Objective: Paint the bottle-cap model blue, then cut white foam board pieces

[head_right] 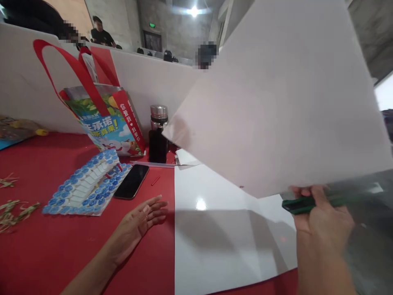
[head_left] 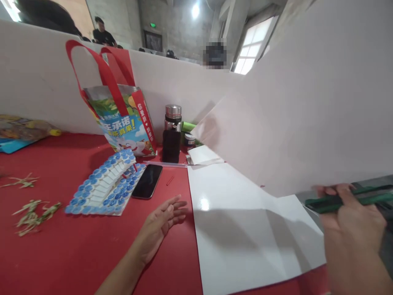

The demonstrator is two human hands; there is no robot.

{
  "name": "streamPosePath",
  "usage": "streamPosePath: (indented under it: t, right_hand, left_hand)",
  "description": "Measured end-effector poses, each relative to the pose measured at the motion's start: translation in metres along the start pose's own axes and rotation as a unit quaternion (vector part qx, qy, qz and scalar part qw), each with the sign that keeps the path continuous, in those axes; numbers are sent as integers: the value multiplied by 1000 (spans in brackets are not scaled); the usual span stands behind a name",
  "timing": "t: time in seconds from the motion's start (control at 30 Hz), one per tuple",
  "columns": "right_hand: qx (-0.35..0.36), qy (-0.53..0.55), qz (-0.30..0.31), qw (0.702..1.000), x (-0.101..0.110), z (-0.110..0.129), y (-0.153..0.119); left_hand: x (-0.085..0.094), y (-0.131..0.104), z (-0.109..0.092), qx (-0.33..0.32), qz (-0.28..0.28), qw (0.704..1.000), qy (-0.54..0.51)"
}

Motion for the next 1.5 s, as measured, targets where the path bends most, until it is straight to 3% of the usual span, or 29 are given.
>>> streamPosePath:
  t: [0.1,0.27,0.53,0.73,0.87,1.1,1.2,1.27,1.3,1.37,1.4,1.43,1.5]
  right_hand:
    - [8,29,-24,999,3,-5,22]
    - [-17,33,13,999,-19,-21,25]
    - [-70,45,119,989,-56,-45,-4]
    - [-101,39,217,970,-114,-44,-48]
    - [-97,34,277,955,-149,-45,-75]
    - [-24,37,291,956,-165,-49,-80]
    - [-4,31,297,954,-171,-56,-80]
    - [-2,28,304,952,-177,-62,-82]
    - [-2,28,307,951,-179,-65,-83]
    - [-4,26,312,950,-183,-71,-87]
    - [-5,25,314,949,-185,-74,-89]
    - [-6,25,315,949,-187,-76,-92]
    - [-9,24,318,948,-191,-79,-98]
  left_hand:
    - [2,0,0,2,-7,1000,1]
    - [1,-1,-1,9,-16,1000,7]
    - [-3,-1,0,9,-17,1000,18]
    - [-20,-9,8,43,32,991,122]
    - [-24,-12,9,52,37,987,146]
    - [-24,-12,12,38,17,991,130]
    - [-13,-22,-13,-31,-64,975,209]
    - [6,-37,-57,-128,-184,923,314]
    - [17,-48,-88,-193,-261,864,385]
    - [33,-64,-147,-282,-372,691,552]
    - [43,-64,-170,-277,-398,620,616]
    - [57,-57,-187,-237,-408,577,667]
    - [90,-35,-207,-130,-389,550,727]
Point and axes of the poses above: each hand's wrist, its own y-axis towards the middle knuckle, its own x-axis out of the back of the hand, z = x × y, the point moved 7 cm from there along y, towards the middle knuckle, and after that the axes turned 5 degrees about z, right-handed, at the moved point
